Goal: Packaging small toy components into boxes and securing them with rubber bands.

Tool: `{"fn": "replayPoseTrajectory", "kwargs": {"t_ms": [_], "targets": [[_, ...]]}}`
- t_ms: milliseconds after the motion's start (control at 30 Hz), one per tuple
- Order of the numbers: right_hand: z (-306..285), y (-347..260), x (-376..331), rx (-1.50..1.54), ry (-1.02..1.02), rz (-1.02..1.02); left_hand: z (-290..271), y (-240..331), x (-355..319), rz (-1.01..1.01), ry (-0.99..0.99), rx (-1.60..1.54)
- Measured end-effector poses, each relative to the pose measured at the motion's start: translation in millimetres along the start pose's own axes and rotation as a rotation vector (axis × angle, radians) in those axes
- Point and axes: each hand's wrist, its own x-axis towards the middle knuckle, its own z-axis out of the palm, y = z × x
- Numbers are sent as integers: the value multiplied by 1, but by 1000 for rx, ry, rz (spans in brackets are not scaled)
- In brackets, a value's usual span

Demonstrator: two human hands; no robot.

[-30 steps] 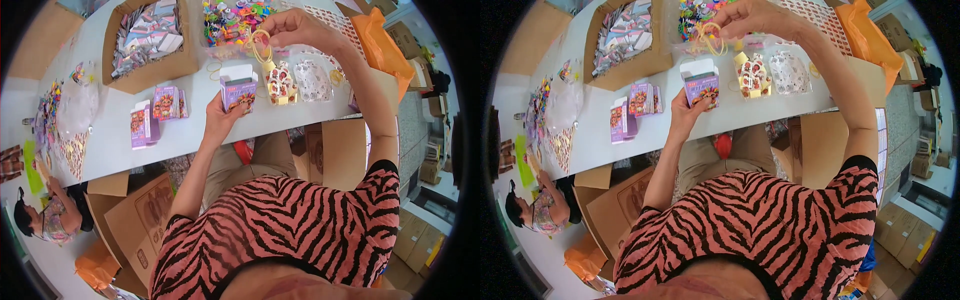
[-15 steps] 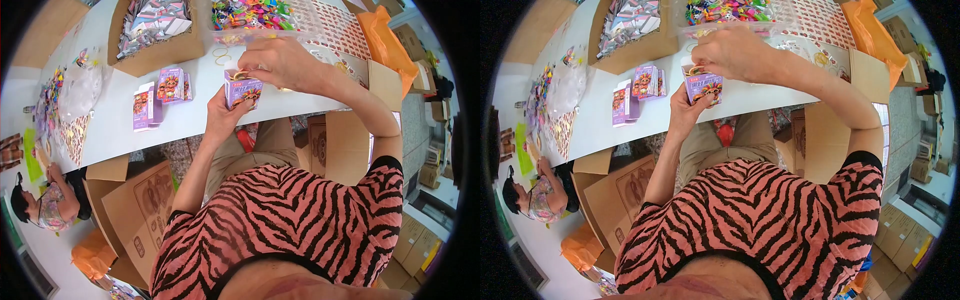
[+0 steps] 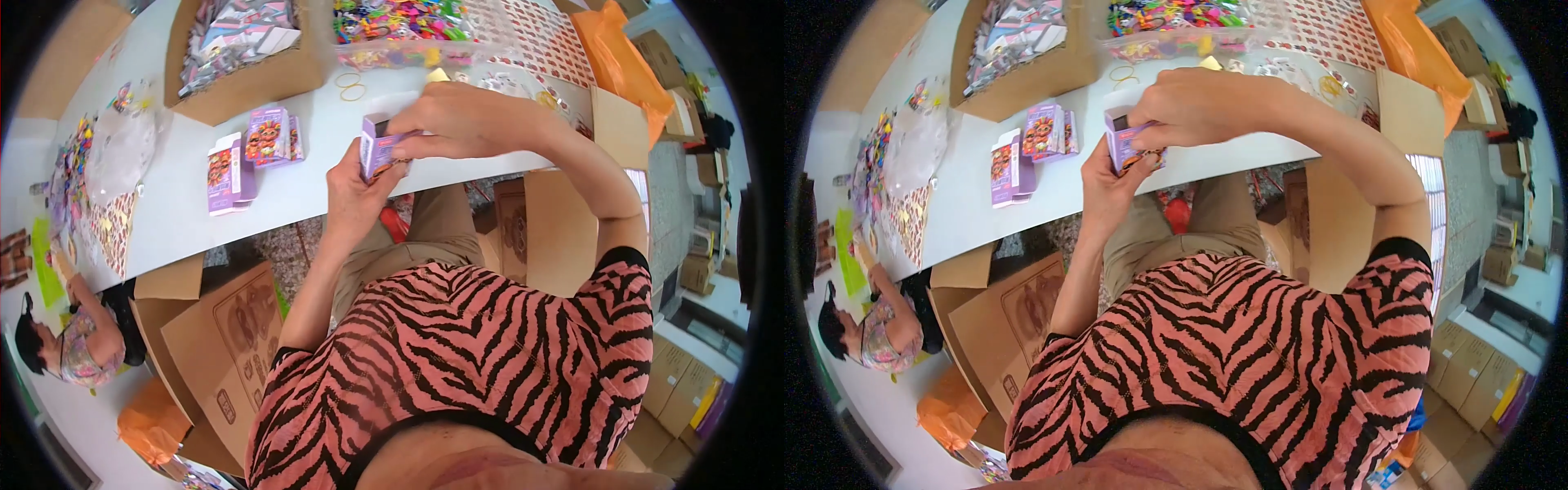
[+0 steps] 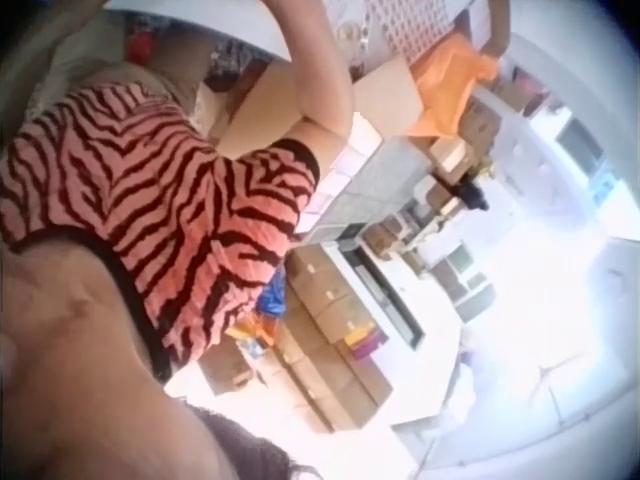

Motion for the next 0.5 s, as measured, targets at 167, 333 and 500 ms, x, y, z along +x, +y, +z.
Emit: {"fn": "replayPoseTrajectory", "kwargs": {"t_ms": [167, 333, 500], "targets": [[-17, -6, -8, 362, 111, 168, 0, 8, 0, -11, 56, -257], [-3, 66, -54, 261, 529, 327, -5, -4, 4, -40, 71, -210], [79, 134, -96, -65, 541, 444, 3, -14, 6, -55, 8, -185]]}}
